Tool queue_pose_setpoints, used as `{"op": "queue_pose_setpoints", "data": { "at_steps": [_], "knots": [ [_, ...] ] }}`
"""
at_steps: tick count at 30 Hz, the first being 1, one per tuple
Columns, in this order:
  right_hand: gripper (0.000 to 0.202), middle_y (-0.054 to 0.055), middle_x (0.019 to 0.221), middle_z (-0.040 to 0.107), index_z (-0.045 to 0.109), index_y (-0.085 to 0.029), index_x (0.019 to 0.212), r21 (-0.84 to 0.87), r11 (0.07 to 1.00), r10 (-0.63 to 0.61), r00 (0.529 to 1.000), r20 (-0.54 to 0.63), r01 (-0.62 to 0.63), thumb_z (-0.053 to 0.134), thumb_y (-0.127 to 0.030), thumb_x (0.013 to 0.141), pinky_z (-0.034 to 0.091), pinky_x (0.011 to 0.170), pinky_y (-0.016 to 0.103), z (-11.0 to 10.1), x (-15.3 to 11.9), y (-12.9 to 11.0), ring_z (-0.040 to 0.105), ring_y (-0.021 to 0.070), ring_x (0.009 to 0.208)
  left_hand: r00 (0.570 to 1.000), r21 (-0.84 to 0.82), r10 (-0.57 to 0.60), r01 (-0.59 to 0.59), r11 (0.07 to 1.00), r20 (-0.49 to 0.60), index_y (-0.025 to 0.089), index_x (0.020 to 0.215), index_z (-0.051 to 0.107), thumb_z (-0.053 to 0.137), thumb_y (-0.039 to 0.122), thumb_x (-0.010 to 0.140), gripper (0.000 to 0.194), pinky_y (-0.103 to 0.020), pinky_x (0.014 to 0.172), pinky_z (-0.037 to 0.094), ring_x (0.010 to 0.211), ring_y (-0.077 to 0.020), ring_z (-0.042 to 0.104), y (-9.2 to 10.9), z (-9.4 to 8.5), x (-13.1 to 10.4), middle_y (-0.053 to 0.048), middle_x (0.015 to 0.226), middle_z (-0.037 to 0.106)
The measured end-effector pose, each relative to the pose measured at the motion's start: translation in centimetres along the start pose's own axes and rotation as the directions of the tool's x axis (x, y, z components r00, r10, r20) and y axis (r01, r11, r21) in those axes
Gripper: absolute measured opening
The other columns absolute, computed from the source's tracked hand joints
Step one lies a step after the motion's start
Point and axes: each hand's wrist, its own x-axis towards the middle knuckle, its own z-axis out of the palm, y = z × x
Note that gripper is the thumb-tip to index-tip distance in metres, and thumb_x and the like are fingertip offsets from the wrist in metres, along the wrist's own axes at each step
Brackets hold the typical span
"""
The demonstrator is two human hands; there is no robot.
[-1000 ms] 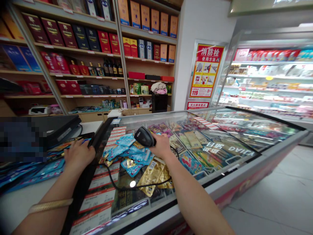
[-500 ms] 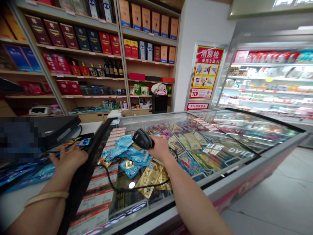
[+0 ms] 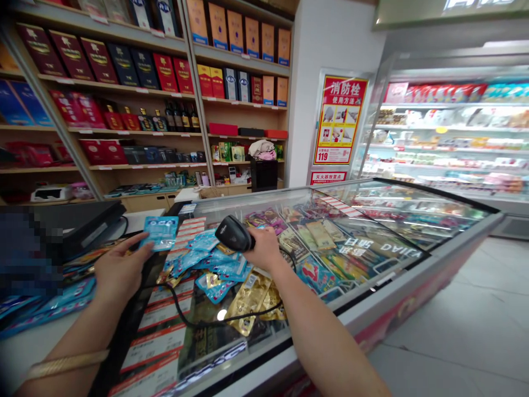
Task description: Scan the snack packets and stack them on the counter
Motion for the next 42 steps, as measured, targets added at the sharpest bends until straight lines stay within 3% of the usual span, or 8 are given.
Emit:
{"op": "queue_pose_setpoints", "data": {
  "at_steps": [4,10,16,21,25,29,35,42],
  "knots": [
    [0.016,0.003,0.079,0.073,0.066,-0.021,0.083,0.000,0.999,-0.033,0.999,0.011,0.033,0.068,-0.028,0.069,0.034,0.076,0.030,0.0,-0.1,-0.5,0.064,0.0219,0.076,0.994,-0.198,-0.107,0.099,0.975,-0.031,0.018,0.085,0.060,0.074,0.004,0.059,0.032,-0.023,0.067,0.050,0.067,-0.0113,0.059,0.8,1.3,-0.7,0.004,0.073,0.063],
    [0.015,0.002,0.080,0.073,0.066,-0.021,0.084,0.043,0.994,-0.098,0.995,0.021,0.097,0.069,-0.028,0.071,0.031,0.075,0.030,0.1,-0.3,-1.3,0.064,0.0208,0.078,0.970,-0.331,-0.241,0.238,0.913,0.032,0.018,0.074,0.058,0.069,0.002,0.067,0.021,-0.024,0.074,0.055,0.069,-0.0105,0.063,1.6,2.2,-1.4,0.003,0.070,0.063],
    [0.014,0.001,0.079,0.073,0.065,-0.022,0.081,0.040,0.992,-0.121,0.992,0.045,0.119,0.071,-0.026,0.069,0.031,0.077,0.030,0.3,-0.4,-1.7,0.063,0.0197,0.077,0.942,-0.333,-0.332,0.330,0.884,0.052,0.018,0.062,0.051,0.073,0.003,0.065,0.027,-0.015,0.047,0.047,0.047,-0.0072,0.052,2.0,2.8,-2.2,0.007,0.053,0.052],
    [0.020,0.000,0.077,0.073,0.067,-0.022,0.086,0.043,0.993,-0.115,0.991,0.062,0.113,0.072,-0.024,0.067,0.032,0.077,0.030,0.5,-0.4,-1.8,0.064,0.0207,0.078,0.926,-0.408,-0.368,0.370,0.835,0.087,0.016,0.056,0.048,0.065,-0.005,0.068,0.030,-0.021,0.076,0.059,0.067,-0.0086,0.066,1.8,3.7,-2.5,0.003,0.060,0.061],
    [0.022,0.001,0.080,0.073,0.068,-0.023,0.089,0.045,0.993,-0.114,0.991,0.076,0.111,0.072,-0.025,0.068,0.032,0.077,0.031,0.5,-0.4,-1.9,0.064,0.0210,0.079,0.922,-0.434,-0.367,0.382,0.816,0.123,0.016,0.056,0.052,0.067,-0.006,0.066,0.028,-0.031,0.086,0.061,0.075,-0.0132,0.070,1.5,4.1,-2.7,0.001,0.062,0.064],
    [0.017,0.001,0.081,0.074,0.066,-0.022,0.085,0.038,0.993,-0.115,0.989,0.092,0.112,0.071,-0.025,0.068,0.032,0.077,0.031,0.4,-0.4,-2.0,0.065,0.0209,0.079,0.917,-0.445,-0.367,0.396,0.803,0.153,0.016,0.056,0.055,0.066,-0.007,0.066,0.027,-0.036,0.090,0.061,0.079,-0.0162,0.071,1.6,4.2,-3.1,-0.001,0.066,0.067],
    [0.018,0.001,0.079,0.074,0.066,-0.023,0.086,0.018,0.995,-0.104,0.990,0.100,0.102,0.070,-0.027,0.068,0.034,0.082,0.032,0.3,-0.4,-2.1,0.066,0.0218,0.080,0.912,-0.431,-0.375,0.410,0.804,0.167,0.015,0.054,0.056,0.067,-0.005,0.066,0.026,-0.034,0.088,0.061,0.075,-0.0139,0.069,1.3,4.3,-3.2,0.000,0.065,0.066],
    [0.020,0.001,0.079,0.073,0.067,-0.023,0.087,0.032,0.994,-0.107,0.990,0.097,0.105,0.071,-0.027,0.068,0.034,0.081,0.032,0.4,-0.4,-2.0,0.066,0.0217,0.079,0.917,-0.425,-0.347,0.400,0.812,0.199,0.015,0.059,0.058,0.072,-0.003,0.061,0.023,-0.035,0.089,0.060,0.086,-0.0188,0.072,0.7,4.0,-2.7,-0.002,0.068,0.068]
  ]
}}
